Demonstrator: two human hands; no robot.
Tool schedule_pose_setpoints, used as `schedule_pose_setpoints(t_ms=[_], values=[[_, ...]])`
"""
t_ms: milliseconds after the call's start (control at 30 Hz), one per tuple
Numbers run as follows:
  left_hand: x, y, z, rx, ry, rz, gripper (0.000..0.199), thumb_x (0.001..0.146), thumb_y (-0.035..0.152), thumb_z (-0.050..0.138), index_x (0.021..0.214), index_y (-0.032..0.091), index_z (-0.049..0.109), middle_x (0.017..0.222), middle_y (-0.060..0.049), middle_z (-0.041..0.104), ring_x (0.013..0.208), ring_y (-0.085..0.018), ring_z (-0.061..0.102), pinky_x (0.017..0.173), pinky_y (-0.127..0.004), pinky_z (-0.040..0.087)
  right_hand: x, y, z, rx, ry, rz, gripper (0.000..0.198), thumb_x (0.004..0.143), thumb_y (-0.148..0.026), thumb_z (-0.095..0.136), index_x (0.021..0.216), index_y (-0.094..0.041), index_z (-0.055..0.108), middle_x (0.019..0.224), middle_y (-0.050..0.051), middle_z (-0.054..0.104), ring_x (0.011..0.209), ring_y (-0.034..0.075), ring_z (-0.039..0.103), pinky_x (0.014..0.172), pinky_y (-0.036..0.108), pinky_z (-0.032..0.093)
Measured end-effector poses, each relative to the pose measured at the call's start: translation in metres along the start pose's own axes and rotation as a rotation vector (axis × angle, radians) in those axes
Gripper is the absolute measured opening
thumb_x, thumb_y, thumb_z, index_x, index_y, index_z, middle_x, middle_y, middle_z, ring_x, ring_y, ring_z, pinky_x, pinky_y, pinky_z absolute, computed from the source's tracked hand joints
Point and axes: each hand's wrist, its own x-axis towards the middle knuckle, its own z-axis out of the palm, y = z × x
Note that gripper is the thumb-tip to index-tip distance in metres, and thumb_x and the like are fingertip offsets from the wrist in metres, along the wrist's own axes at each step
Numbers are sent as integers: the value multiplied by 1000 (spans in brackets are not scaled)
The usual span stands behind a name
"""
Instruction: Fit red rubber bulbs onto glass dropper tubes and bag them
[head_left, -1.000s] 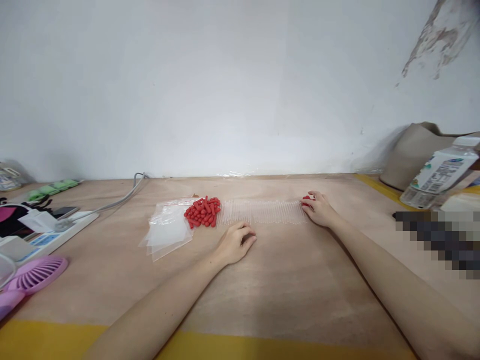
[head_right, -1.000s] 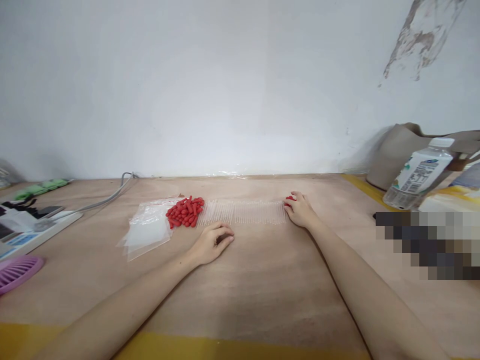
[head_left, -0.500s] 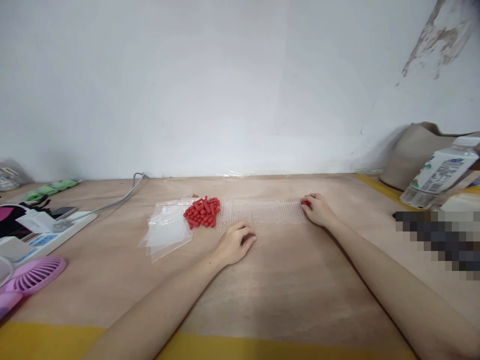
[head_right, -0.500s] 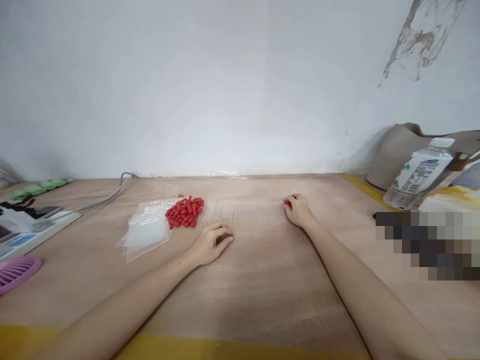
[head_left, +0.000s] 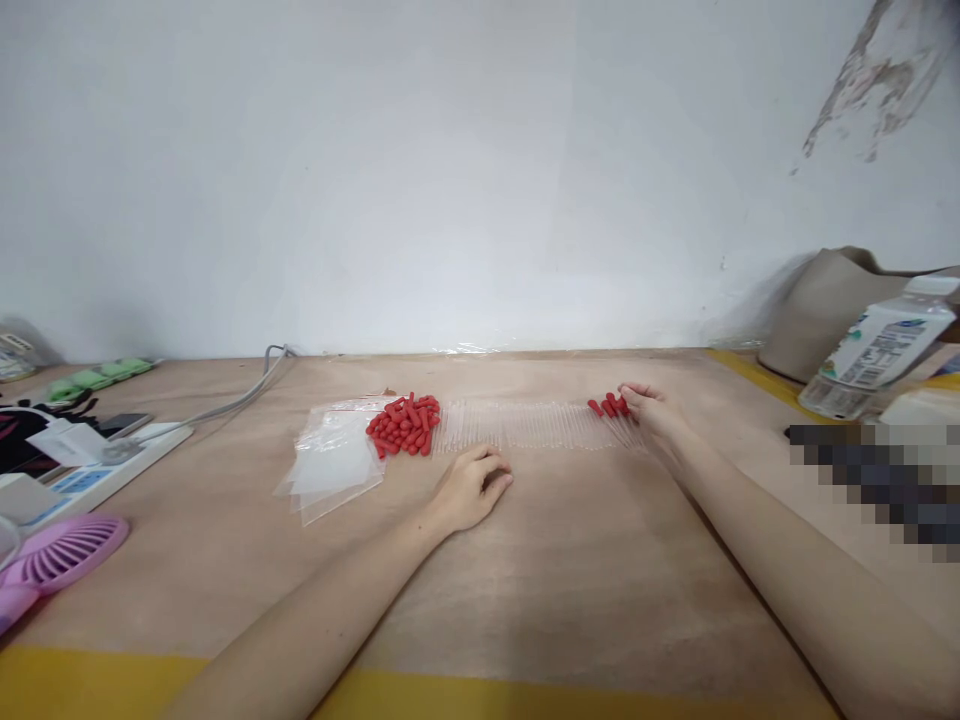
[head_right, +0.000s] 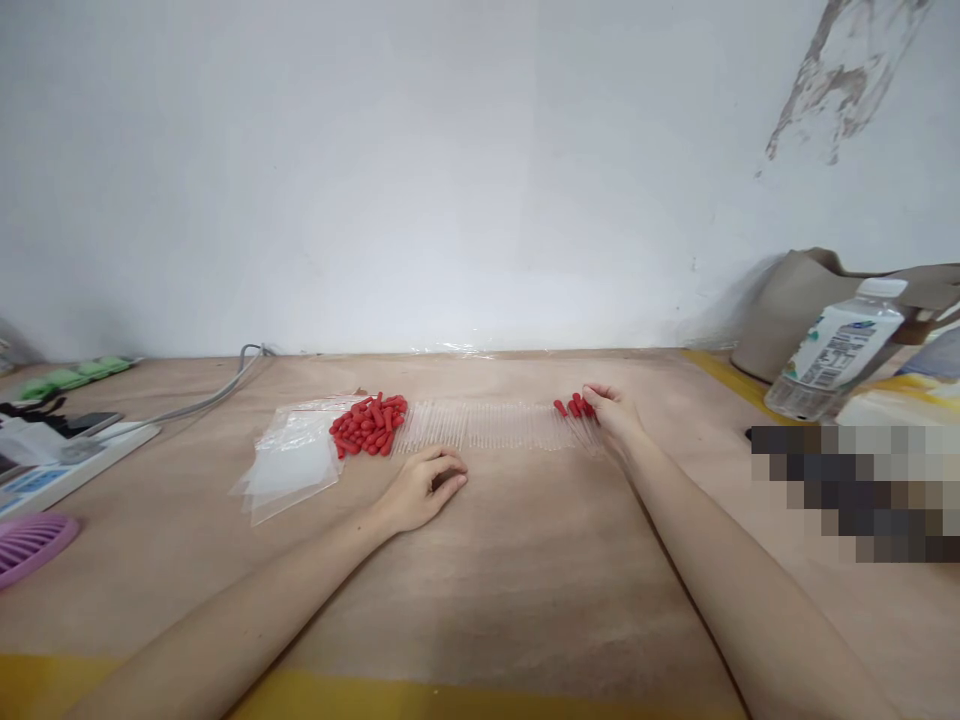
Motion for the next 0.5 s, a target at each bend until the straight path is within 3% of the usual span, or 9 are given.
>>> schedule_pose_setpoints(t_ms=[233, 400, 500], values=[[0, 0, 0, -10, 6, 12, 12, 83, 19, 48, 83, 16, 60, 87, -5, 57, 79, -16, 54, 72, -29, 45, 1, -3, -5, 175, 85, 91, 13, 69, -21, 64, 70, -17, 52, 59, -1, 55, 47, 9, 53, 46, 21, 47], [0, 2, -1, 4, 27, 16, 11, 82, 18, 49, 84, 17, 60, 88, -5, 57, 81, -16, 53, 73, -30, 44, -2, -11, -7, 190, 189, -5, 20, 65, -30, 66, 75, -17, 55, 63, -3, 55, 49, 6, 49, 44, 17, 41], [0, 3, -1, 54, 110, -12, 9, 80, 18, 50, 81, 17, 59, 87, -5, 57, 84, -18, 52, 76, -32, 42, -13, -18, 2, 167, 153, -106, 30, 64, -41, 65, 79, -17, 56, 59, -4, 52, 48, 7, 47, 45, 19, 40]])
